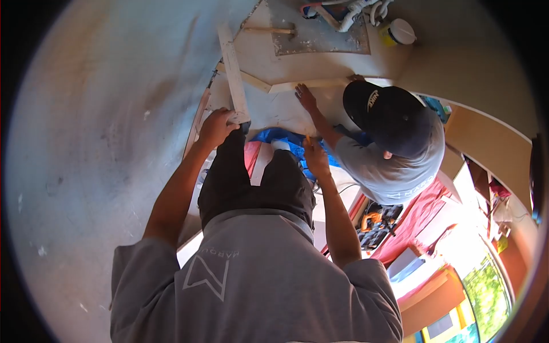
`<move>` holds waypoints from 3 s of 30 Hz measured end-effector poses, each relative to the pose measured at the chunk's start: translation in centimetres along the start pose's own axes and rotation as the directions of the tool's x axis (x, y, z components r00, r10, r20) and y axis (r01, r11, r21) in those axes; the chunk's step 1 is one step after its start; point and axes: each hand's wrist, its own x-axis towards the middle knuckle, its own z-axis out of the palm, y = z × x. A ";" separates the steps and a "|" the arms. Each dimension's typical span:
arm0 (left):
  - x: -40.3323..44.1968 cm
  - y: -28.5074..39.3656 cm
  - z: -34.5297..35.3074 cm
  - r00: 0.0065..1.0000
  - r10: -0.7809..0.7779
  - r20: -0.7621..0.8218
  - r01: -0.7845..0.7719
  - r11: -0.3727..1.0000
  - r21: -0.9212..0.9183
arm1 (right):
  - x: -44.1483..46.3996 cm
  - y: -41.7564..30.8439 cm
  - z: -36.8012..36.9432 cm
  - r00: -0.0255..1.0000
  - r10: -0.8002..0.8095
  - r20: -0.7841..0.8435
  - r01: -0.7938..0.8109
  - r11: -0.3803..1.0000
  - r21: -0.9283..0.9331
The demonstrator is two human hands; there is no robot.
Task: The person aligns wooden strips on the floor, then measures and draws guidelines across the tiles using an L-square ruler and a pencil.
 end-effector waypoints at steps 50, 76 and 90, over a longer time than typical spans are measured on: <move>24.4 -22.9 38.0 0.937 -0.025 -0.349 -0.034 0.986 -0.161 | 10.7 33.9 35.2 0.986 0.145 -0.084 -0.104 0.923 0.371; 22.2 -18.7 37.4 0.917 -0.120 -0.379 -0.091 0.864 -0.495 | 25.2 21.5 28.1 0.972 0.000 0.234 -0.125 0.847 0.517; 20.9 -18.4 38.9 0.980 -0.186 0.075 0.163 0.519 -0.839 | 26.9 18.9 19.3 0.890 -0.438 0.129 0.453 0.881 -0.133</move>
